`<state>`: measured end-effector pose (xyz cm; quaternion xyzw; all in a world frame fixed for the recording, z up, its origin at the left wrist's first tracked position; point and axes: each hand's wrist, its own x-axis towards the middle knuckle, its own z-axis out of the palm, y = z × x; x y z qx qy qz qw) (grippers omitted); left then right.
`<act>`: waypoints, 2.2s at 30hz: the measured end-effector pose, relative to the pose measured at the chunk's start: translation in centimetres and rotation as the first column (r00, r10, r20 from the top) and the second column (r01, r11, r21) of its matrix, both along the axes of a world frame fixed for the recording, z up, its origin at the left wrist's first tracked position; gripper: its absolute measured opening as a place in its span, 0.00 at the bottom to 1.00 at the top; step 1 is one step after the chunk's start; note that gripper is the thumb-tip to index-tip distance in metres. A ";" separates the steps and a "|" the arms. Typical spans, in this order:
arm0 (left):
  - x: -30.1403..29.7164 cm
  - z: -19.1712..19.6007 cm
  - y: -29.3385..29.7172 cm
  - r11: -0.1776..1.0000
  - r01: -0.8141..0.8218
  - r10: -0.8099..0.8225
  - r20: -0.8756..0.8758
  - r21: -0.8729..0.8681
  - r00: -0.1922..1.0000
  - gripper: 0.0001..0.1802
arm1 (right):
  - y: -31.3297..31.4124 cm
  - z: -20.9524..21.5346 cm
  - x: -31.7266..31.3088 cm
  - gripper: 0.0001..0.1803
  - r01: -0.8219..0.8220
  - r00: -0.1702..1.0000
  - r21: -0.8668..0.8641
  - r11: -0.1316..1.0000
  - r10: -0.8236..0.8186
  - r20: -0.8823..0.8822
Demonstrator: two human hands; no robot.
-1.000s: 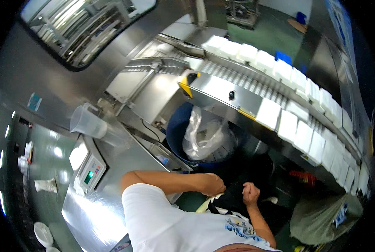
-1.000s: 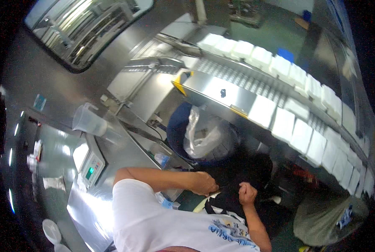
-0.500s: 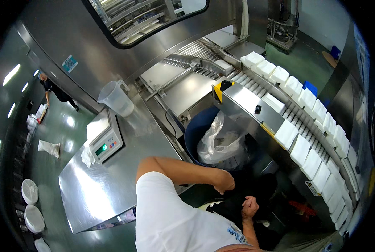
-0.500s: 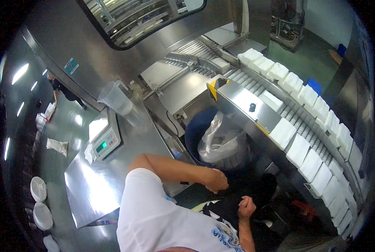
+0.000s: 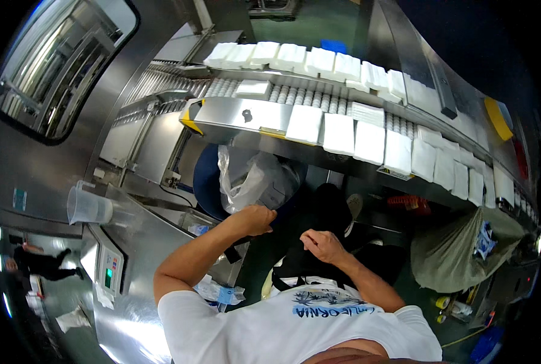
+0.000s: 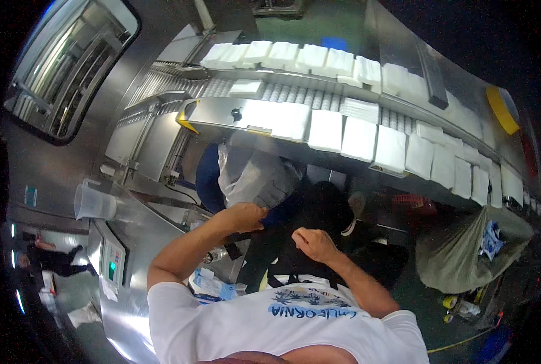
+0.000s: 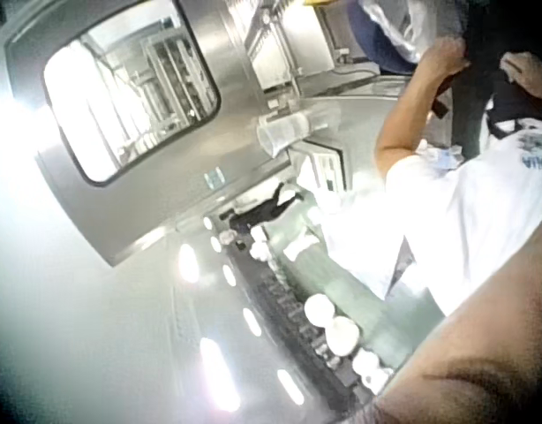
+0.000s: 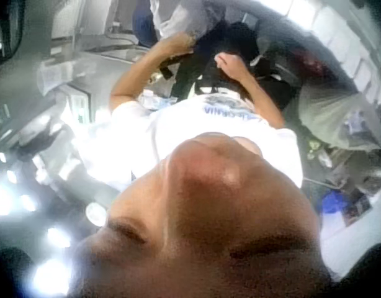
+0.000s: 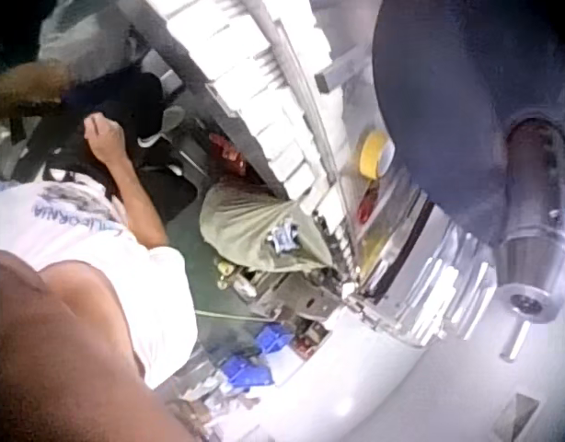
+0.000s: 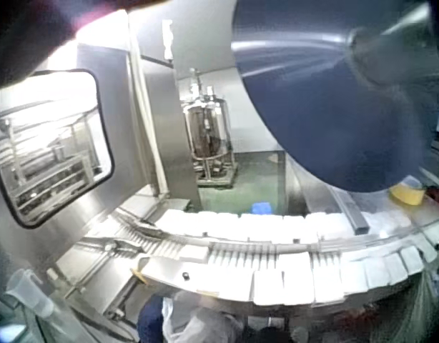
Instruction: The person picks up white rectangular packages from a conveyor belt, inspects them by turning them over in their hands, and places them back on the belt. This process is repeated continuously throughout the video.
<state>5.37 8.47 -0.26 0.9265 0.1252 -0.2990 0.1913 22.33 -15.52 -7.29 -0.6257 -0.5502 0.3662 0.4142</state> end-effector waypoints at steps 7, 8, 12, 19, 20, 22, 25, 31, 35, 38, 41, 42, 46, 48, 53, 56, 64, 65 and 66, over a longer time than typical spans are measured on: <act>0.1 0.3 -1.5 0.993 0.079 -0.079 0.009 -0.082 0.997 0.24 | 2.8 11.2 3.4 0.08 0.142 0.987 0.158 0.977 -0.153 0.054; 0.0 0.3 -1.8 0.992 0.087 -0.088 -0.011 -0.090 0.996 0.25 | 3.2 12.5 3.8 0.08 0.159 0.983 0.164 0.974 -0.171 0.060; -0.3 1.6 -2.5 0.989 0.096 -0.104 -0.064 -0.115 0.993 0.26 | 4.5 18.7 6.4 0.10 0.194 0.964 0.231 0.954 -0.228 0.134; -0.4 0.4 -3.1 0.949 0.239 -0.244 0.002 -0.204 0.970 0.29 | 10.4 23.8 9.6 0.11 0.369 0.926 0.227 0.901 -0.378 -0.005; -0.4 0.8 -3.2 0.944 0.242 -0.250 -0.008 -0.225 0.968 0.30 | 11.8 24.2 9.4 0.12 0.331 0.933 0.238 0.913 -0.354 0.062; -0.5 0.6 -3.3 0.933 0.257 -0.273 -0.028 -0.251 0.962 0.31 | 14.2 25.0 8.7 0.12 0.271 0.949 0.241 0.932 -0.301 0.098; -1.4 -0.6 -3.1 0.932 0.279 -0.272 0.061 -0.232 0.960 0.30 | 18.0 24.8 8.6 0.13 0.214 0.963 0.233 0.949 -0.245 0.111; -1.4 -1.4 -4.0 0.951 0.225 -0.224 0.033 -0.213 0.974 0.23 | 28.5 24.0 10.0 0.17 0.009 0.959 0.181 0.983 -0.060 0.278; -1.0 -1.8 -3.6 0.937 0.284 -0.274 0.076 -0.203 0.959 0.21 | 37.4 21.7 11.3 0.27 0.035 0.929 0.014 0.999 -0.038 0.369; -1.4 -1.6 -3.0 0.929 0.318 -0.294 0.145 -0.191 0.945 0.18 | 41.6 19.6 12.0 0.29 0.125 0.915 -0.231 0.965 -0.022 0.403; -1.8 -0.5 -3.1 0.930 0.294 -0.277 0.108 -0.222 0.955 0.20 | 42.8 19.3 11.0 0.33 0.200 0.884 -0.377 0.904 -0.001 0.467; -2.1 -0.3 -3.4 0.932 0.293 -0.278 0.101 -0.213 0.955 0.22 | 42.8 19.2 10.6 0.35 0.224 0.871 -0.413 0.883 0.009 0.492; -2.1 -0.3 -3.5 0.931 0.300 -0.287 0.088 -0.208 0.954 0.24 | 43.0 17.1 10.5 0.38 0.306 0.831 -0.411 0.858 -0.030 0.556; -0.6 0.0 -3.4 0.916 0.339 -0.327 0.091 -0.214 0.941 0.23 | 43.3 13.3 14.7 0.41 0.430 0.730 -0.257 0.865 -0.166 0.664; -0.7 1.7 -3.3 0.934 0.269 -0.274 0.013 -0.233 0.962 0.25 | 44.6 10.5 11.4 0.23 0.576 0.737 -0.177 0.798 -0.414 0.533; 1.1 0.5 -3.7 0.899 0.397 -0.384 0.103 -0.184 0.917 0.25 | 42.1 12.0 18.3 0.30 0.644 0.728 -0.266 0.717 -0.468 0.501; 0.5 3.2 -2.7 0.903 0.184 -0.036 0.360 -0.387 0.932 0.26 | 24.3 22.6 14.6 0.27 0.288 0.926 0.056 0.956 -0.263 -0.271; 0.8 3.3 -2.5 0.838 0.105 0.133 0.387 -0.535 0.912 0.28 | 20.6 24.0 13.7 0.26 0.280 0.920 0.093 0.956 -0.239 -0.310; 1.1 3.2 -2.3 0.738 0.051 0.292 0.386 -0.673 0.875 0.30 | 18.1 24.2 13.3 0.23 0.291 0.913 0.108 0.951 -0.242 -0.327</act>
